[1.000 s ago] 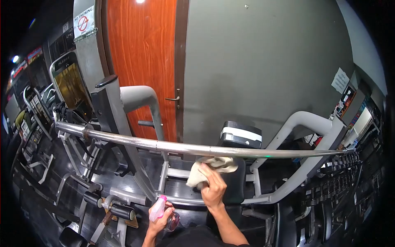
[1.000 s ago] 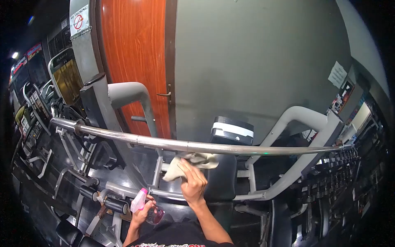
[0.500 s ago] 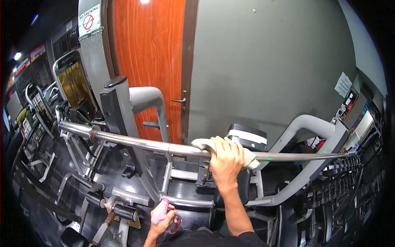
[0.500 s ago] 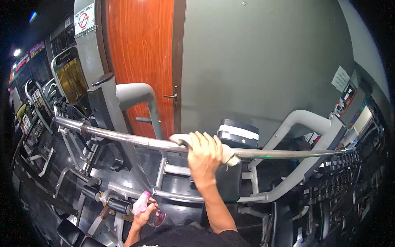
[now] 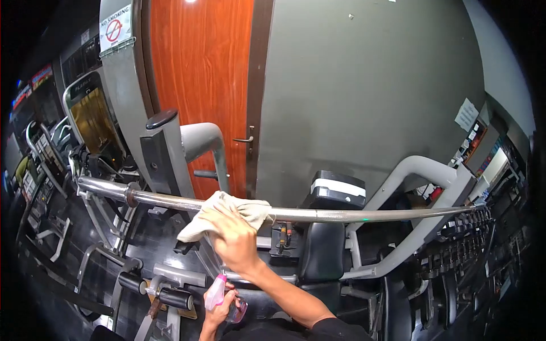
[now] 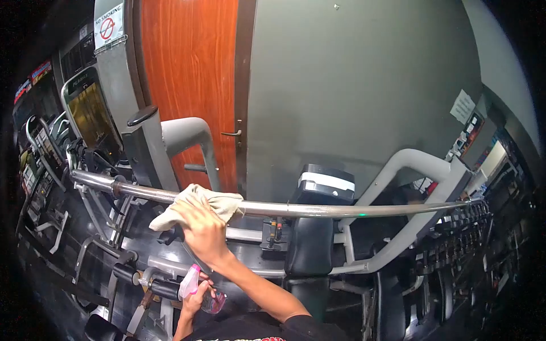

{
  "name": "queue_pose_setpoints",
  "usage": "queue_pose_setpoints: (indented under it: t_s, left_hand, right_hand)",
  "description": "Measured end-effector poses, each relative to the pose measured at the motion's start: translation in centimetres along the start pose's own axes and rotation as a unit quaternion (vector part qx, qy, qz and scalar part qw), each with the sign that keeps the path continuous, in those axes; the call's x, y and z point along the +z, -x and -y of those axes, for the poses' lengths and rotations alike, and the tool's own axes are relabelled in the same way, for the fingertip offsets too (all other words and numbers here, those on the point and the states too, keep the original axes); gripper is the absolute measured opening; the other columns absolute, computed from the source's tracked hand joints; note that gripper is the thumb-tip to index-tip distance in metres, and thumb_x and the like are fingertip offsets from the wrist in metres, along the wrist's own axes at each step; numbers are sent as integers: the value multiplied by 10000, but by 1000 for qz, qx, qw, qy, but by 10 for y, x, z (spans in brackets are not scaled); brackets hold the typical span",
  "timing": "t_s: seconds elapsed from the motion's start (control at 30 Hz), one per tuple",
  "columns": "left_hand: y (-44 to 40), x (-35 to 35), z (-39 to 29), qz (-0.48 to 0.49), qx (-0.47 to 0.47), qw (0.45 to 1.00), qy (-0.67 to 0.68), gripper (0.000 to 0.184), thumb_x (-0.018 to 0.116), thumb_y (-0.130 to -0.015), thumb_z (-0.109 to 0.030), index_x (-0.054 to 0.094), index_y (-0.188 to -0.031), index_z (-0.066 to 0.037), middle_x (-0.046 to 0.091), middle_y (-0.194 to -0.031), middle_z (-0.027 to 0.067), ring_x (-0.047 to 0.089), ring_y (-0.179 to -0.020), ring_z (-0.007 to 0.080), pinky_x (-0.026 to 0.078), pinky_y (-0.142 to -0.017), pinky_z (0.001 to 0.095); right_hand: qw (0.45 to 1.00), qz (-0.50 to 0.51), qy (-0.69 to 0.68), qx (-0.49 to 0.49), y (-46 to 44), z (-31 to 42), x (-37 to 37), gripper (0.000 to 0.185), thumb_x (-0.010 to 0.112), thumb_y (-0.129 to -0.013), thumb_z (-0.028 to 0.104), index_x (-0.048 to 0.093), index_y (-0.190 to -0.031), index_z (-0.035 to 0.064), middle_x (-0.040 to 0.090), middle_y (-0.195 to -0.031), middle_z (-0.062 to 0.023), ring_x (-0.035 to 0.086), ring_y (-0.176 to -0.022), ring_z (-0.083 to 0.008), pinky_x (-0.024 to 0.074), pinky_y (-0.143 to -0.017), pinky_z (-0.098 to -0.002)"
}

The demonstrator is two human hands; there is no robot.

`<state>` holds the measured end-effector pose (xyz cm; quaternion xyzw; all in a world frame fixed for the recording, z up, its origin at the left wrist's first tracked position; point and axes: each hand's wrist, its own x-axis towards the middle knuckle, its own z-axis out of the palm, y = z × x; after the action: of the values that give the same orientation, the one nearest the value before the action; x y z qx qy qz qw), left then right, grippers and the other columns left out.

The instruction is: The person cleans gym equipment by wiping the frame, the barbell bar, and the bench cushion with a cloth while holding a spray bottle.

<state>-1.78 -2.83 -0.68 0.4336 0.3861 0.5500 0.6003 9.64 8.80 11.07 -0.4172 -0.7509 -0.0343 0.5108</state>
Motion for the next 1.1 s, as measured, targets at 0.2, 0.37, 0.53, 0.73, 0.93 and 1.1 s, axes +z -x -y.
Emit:
queue_pose_setpoints:
  t_s: [0.2,0.37,0.53,0.73,0.93,1.1]
  left_hand:
    - [-14,0,-11,82,-8,996,-23,134,551,-847,15,522,-970,62,602,-795,132,602,-585,168,517,-571,285]
    - [-27,8,-4,143,-7,990,-7,138,570,-846,15,533,-971,60,606,-803,132,608,-597,169,509,-544,272]
    - [-30,14,-1,180,-5,983,-17,134,583,-843,15,544,-961,64,619,-788,126,619,-594,164,504,-535,264]
    - [-23,9,5,193,-17,980,-36,131,584,-838,19,543,-954,65,618,-770,114,616,-581,158,498,-526,261]
    - [-12,-4,3,179,-31,983,-34,139,582,-839,16,533,-959,66,616,-763,113,612,-568,157,496,-522,261]
    - [-13,-12,0,171,-37,984,-40,131,581,-839,15,533,-950,64,617,-764,113,613,-578,156,497,-525,260]
  right_hand:
    - [793,-334,-444,251,10,-38,-87,265,369,-938,65,520,-1152,17,587,-1082,-139,586,-995,-233,476,-911,-376]
    - [905,-371,-83,190,21,-71,-158,287,491,-884,85,536,-1164,39,564,-1167,-100,557,-1055,-230,451,-930,-403]
    - [952,-14,272,142,24,-69,-155,395,658,-742,171,592,-1130,139,586,-1121,-95,520,-1094,-301,285,-1049,-470]
    - [941,37,333,56,50,-86,-165,556,613,-644,-14,570,-1179,134,551,-1198,-121,507,-1134,-306,358,-1022,-445]
    - [945,-108,289,112,88,-62,-132,581,479,-568,-137,627,-1084,85,590,-1152,-146,524,-1132,-336,402,-991,-436]
    - [936,-248,41,246,97,-39,-144,335,483,-691,-104,598,-994,-24,642,-959,-159,627,-930,-247,468,-836,-329]
